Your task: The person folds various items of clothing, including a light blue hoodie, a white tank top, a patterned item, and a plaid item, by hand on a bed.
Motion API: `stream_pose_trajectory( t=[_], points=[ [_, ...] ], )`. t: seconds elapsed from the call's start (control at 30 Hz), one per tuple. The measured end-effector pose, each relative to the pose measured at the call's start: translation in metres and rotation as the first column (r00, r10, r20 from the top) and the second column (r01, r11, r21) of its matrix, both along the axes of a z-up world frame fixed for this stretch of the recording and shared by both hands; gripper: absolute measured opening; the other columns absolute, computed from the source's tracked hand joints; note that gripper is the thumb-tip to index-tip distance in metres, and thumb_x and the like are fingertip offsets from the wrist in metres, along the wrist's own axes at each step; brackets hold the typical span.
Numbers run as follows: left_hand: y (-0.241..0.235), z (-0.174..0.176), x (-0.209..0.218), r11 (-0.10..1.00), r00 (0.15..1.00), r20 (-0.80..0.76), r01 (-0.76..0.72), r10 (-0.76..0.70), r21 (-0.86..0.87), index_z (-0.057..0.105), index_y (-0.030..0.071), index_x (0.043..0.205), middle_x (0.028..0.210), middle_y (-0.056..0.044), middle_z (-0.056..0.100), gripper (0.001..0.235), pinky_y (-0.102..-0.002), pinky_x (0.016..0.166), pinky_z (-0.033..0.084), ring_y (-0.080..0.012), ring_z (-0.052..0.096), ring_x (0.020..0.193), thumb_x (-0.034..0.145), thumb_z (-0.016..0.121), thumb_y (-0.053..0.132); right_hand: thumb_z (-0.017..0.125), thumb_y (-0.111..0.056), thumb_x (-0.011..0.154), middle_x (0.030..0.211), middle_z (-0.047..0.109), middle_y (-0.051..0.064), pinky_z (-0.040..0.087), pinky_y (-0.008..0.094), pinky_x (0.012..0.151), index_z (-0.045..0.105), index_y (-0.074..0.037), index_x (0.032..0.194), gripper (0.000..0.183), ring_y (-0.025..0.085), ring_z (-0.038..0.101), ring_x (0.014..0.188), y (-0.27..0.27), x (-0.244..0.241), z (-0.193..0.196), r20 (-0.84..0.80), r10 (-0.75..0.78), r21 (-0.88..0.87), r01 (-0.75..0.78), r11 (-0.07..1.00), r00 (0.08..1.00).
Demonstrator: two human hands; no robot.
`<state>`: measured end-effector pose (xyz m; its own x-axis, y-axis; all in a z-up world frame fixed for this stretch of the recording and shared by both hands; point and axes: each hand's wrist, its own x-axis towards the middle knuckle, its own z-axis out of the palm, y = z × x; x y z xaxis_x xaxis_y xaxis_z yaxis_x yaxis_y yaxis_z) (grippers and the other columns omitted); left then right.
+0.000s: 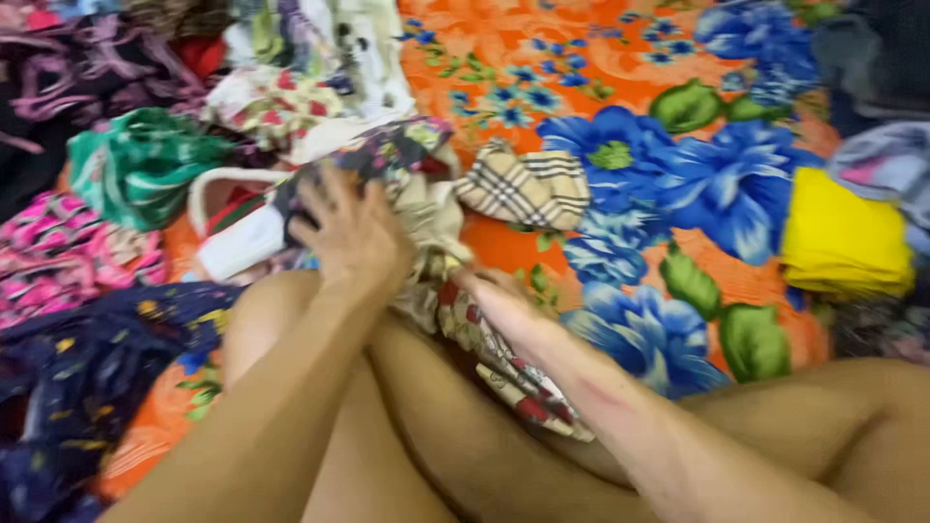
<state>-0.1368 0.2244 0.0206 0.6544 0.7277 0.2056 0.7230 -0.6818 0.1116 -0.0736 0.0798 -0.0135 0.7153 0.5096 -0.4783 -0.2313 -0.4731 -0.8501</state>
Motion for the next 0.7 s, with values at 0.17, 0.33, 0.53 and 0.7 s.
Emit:
stream_pose_trajectory(
  t=[0.17,0.33,0.53,0.7],
  points=[
    [0.011,-0.043,0.008,0.999,0.973,-0.228,0.012,-0.023,-0.05,0.059,0.004,0.128,0.128,-0.017,0.055,0.046,-0.064,0.094,0.031,-0.0397,0.049,0.124,0.109,0.025,0.029,0.072,-0.05,0.081,0.092,0.079,0.0,0.062,0.032,0.074,0.081,-0.026,0.106,0.035,0.015,0.077,0.087,-0.063,0.023,-0.042,0.071,-0.064,-0.183,0.076,0.98,0.995],
    [0.014,-0.034,0.001,0.983,0.982,-0.167,0.115,-0.09,0.146,0.062,0.009,0.114,0.116,-0.011,0.059,0.031,-0.051,0.085,0.041,-0.0319,0.057,0.112,0.105,0.035,0.021,0.067,-0.027,0.087,0.099,0.077,0.015,0.063,0.04,0.077,0.075,-0.009,0.116,0.035,0.024,0.078,0.086,-0.107,0.043,-0.029,0.085,-0.134,-0.064,0.139,0.988,0.987],
    [-0.039,-0.007,0.006,0.903,0.97,0.027,0.214,-0.242,0.373,0.056,0.008,0.113,0.118,-0.011,0.049,0.025,-0.05,0.084,0.044,-0.0316,0.051,0.112,0.089,0.058,0.012,0.067,-0.023,0.084,0.104,0.076,0.018,0.061,0.043,0.08,0.072,-0.007,0.123,0.043,0.025,0.076,0.088,-0.143,0.049,0.01,0.103,-0.126,0.018,0.125,0.992,0.987],
    [-0.128,0.019,0.018,0.865,0.876,0.028,0.47,-0.482,0.177,0.065,0.015,0.12,0.112,-0.006,0.062,0.03,-0.037,0.094,0.054,-0.0235,0.061,0.114,0.092,0.059,0.005,0.074,-0.014,0.076,0.124,0.067,0.025,0.061,0.045,0.081,0.049,-0.006,0.148,0.077,0.029,0.072,0.098,-0.145,0.044,0.039,0.155,-0.101,0.068,0.091,0.994,0.983]
  ],
)
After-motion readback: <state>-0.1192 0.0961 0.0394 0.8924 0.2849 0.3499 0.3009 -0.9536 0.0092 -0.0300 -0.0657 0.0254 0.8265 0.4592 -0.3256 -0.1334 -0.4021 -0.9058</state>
